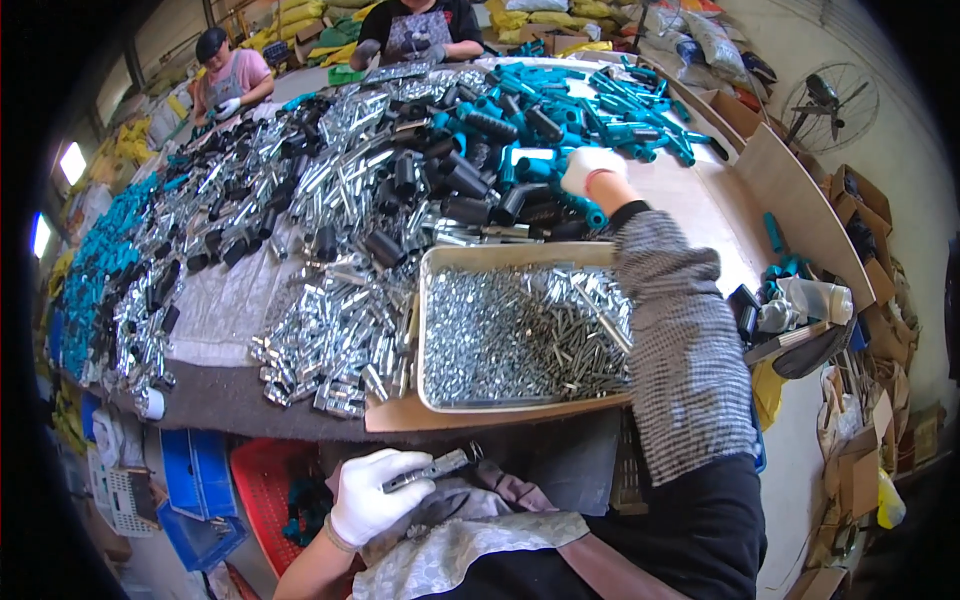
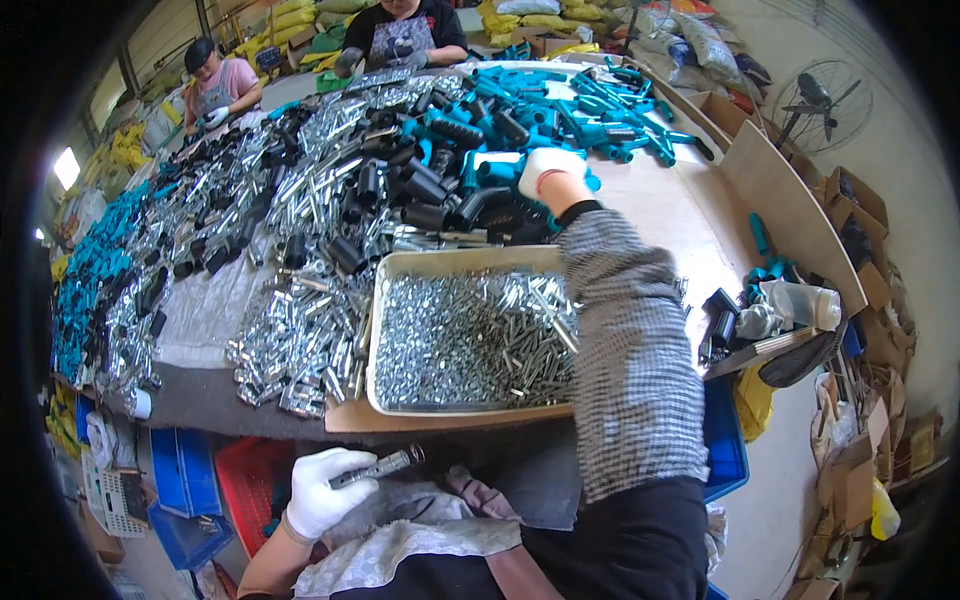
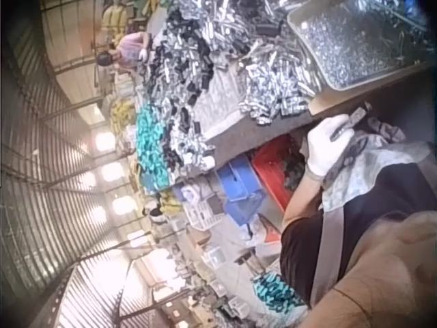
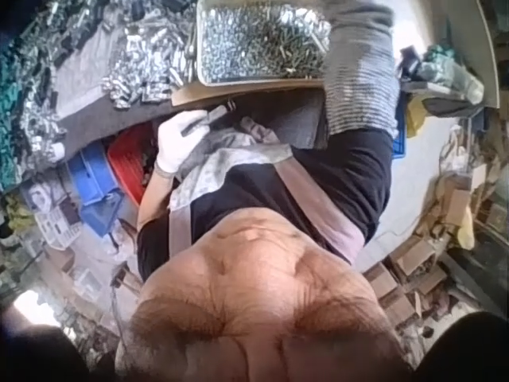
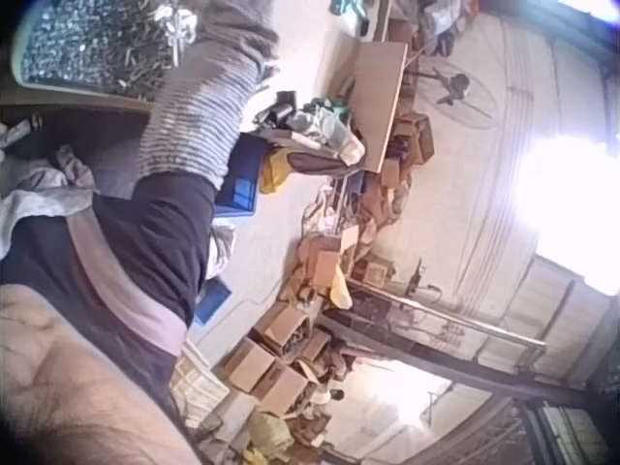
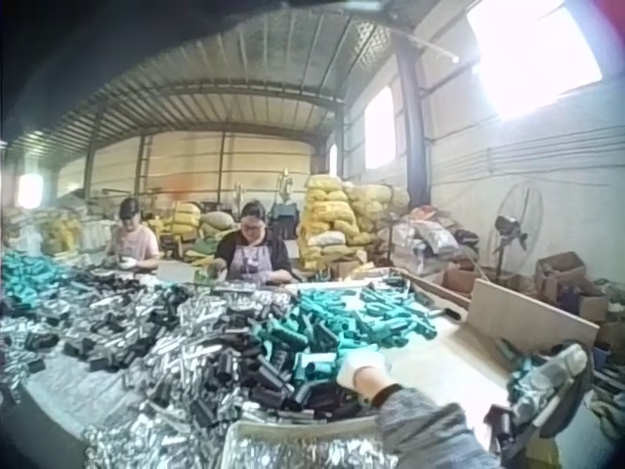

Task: Assembling mechanical hand tools by inserting springs and pins into metal bodies and attaching plastic handles.

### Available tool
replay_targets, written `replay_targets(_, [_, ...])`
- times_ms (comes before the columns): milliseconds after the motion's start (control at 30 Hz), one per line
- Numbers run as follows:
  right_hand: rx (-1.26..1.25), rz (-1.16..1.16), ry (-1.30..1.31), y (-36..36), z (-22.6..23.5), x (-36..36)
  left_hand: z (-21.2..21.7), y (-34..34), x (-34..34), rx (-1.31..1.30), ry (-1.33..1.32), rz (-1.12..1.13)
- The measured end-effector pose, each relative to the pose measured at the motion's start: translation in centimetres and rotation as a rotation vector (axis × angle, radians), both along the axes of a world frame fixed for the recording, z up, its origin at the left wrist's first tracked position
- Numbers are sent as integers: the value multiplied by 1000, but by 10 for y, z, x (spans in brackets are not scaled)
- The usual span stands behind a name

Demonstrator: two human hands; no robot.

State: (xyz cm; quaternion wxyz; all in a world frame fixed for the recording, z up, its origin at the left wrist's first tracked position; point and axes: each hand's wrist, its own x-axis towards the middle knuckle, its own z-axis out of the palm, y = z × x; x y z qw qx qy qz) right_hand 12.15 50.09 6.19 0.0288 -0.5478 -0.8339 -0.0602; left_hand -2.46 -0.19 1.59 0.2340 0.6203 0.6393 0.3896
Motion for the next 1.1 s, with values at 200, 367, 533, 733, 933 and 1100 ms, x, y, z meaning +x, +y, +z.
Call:
replay_targets(200, [-495,315,1005,-163,65,51,1,-11,-12,94,1,6])
replay_targets(367, [-789,379,1547,-303,-12,62,-2,-15,-6,142,-43,17])
replay_targets(533, [-1182,213,2127,-381,-68,56,-11,-21,4,138,-110,10])
replay_targets(733, [-1239,208,2089,-400,-83,55,-13,-43,-2,112,-81,33])
replay_targets(933, [-1485,286,1817,-419,-92,61,-15,-44,1,148,-60,12])
replay_targets(1100, [-1617,266,1340,-380,-73,103,-16,-52,-8,161,32,-106])
